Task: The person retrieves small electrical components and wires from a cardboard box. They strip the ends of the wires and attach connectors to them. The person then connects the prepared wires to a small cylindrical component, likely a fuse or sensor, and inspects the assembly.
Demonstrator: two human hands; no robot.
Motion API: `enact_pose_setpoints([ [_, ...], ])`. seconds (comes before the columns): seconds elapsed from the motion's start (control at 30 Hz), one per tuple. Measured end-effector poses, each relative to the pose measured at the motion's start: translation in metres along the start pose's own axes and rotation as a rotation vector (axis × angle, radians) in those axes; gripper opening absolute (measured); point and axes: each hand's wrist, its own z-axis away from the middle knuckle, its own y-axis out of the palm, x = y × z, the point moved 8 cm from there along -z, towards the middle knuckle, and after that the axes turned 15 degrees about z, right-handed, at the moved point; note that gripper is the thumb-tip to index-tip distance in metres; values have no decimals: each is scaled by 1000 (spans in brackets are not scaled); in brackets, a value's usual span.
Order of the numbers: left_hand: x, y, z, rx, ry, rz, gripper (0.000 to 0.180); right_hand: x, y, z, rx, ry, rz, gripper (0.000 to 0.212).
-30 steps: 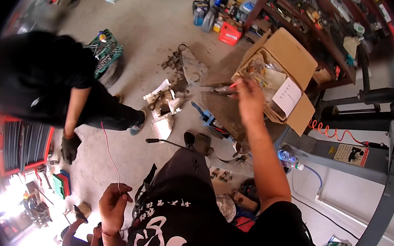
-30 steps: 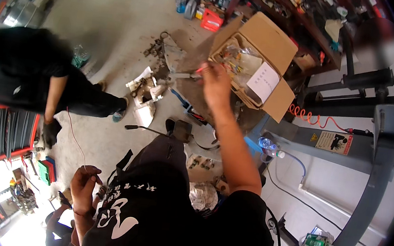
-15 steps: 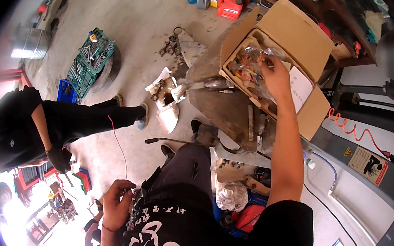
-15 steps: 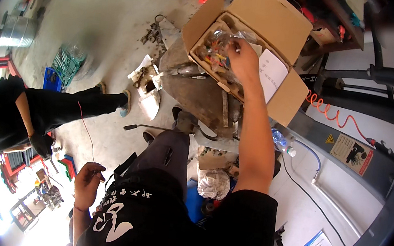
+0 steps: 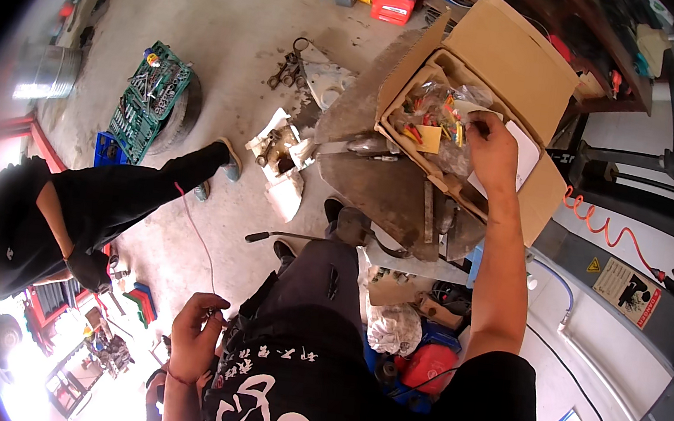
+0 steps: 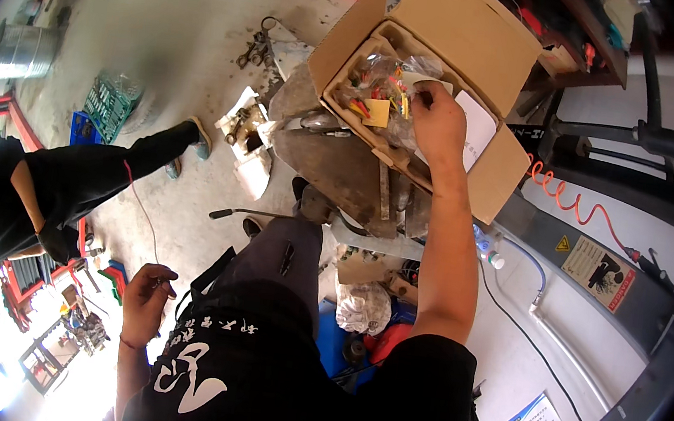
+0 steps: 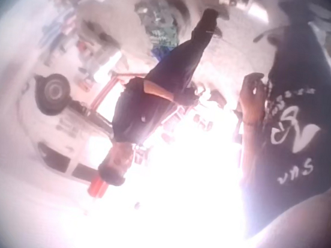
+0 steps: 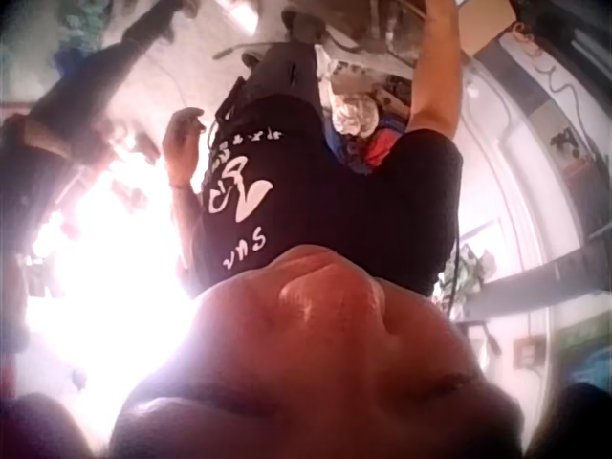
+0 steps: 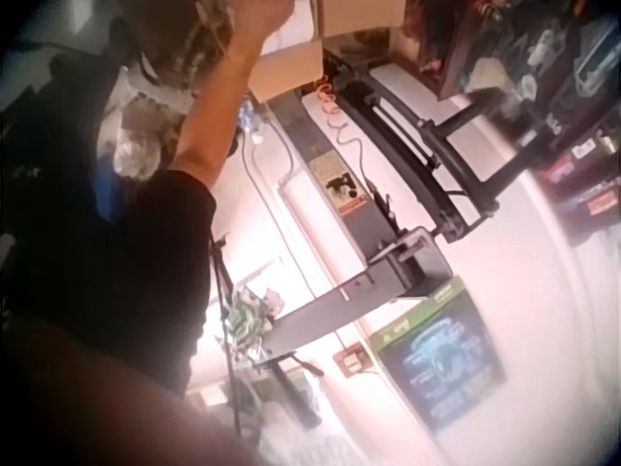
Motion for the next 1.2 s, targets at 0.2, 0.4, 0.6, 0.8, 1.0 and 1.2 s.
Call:
enact_pose_setpoints([
  [0.2, -1, 3, -7, -3, -53, 64, 20, 51, -12, 13, -55, -286, 277, 25],
  [0.4, -15, 8, -12, 16, -2, 6, 21, 92, 56, -8, 212, -528, 522, 28],
  [0.6, -26, 8, -14, -10, 79, 83, 22, 58, 36, -21, 353, -218, -78, 32],
  [0.8, -58, 59, -36, 244, 78, 377, 16, 15, 18, -21, 329, -46, -716, 28],
  [1.0, -143, 160, -83, 352, 255, 203, 32, 41, -21, -2, 150, -29, -919, 32],
  [1.2, -202, 235, -124, 544, 290, 291, 40, 92, -58, 50, 105, -111, -977, 30],
])
